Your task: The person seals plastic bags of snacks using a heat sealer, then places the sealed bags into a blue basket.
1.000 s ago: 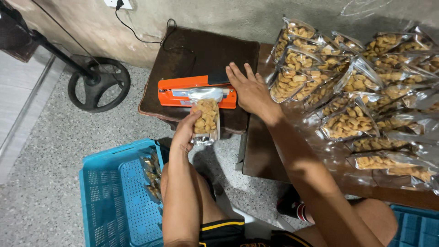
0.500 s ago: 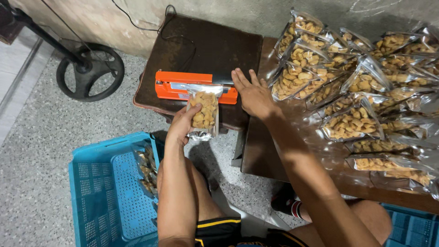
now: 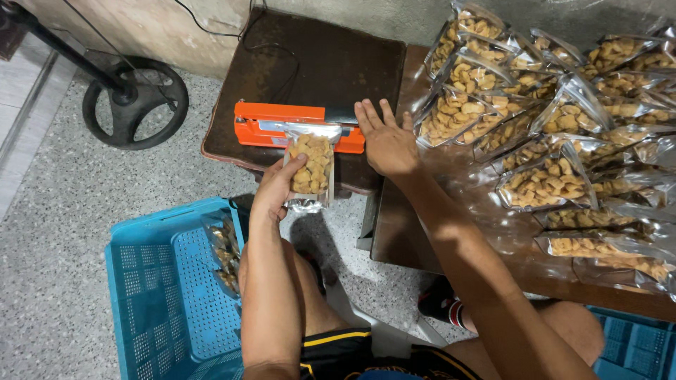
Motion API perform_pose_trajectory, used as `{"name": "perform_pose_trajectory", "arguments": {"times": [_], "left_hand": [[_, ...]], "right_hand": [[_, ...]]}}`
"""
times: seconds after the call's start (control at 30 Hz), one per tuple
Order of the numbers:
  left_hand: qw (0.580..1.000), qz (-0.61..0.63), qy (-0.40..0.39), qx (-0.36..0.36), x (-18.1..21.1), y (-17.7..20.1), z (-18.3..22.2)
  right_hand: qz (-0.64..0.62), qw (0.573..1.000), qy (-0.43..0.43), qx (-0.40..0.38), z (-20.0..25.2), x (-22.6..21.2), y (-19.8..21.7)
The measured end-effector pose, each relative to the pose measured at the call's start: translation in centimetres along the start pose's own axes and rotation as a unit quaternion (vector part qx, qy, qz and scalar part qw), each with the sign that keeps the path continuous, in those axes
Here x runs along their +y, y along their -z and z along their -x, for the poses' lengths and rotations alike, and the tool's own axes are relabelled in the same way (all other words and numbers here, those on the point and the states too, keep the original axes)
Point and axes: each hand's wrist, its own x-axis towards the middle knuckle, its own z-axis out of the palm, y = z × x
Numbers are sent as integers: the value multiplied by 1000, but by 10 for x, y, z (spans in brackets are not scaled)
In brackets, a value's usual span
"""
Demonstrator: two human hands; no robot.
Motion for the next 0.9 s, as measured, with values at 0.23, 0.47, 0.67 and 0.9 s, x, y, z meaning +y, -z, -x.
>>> {"name": "perform_pose_trajectory", "arguments": {"times": [0.23, 0.47, 0.67, 0.9], "left_hand": [[999, -36, 7, 36, 1, -1, 2], [999, -27, 1, 22, -7, 3, -11], [1000, -7, -27, -3, -14, 1, -3], [991, 89, -82, -65, -5, -23, 68]], "right_hand": [[12, 1000, 1, 16, -1, -1, -4], [37, 999, -1, 4, -2, -3, 1], [3, 1000, -20, 1, 2, -3, 27], [-219, 973, 20, 74, 25, 19, 51]]}}
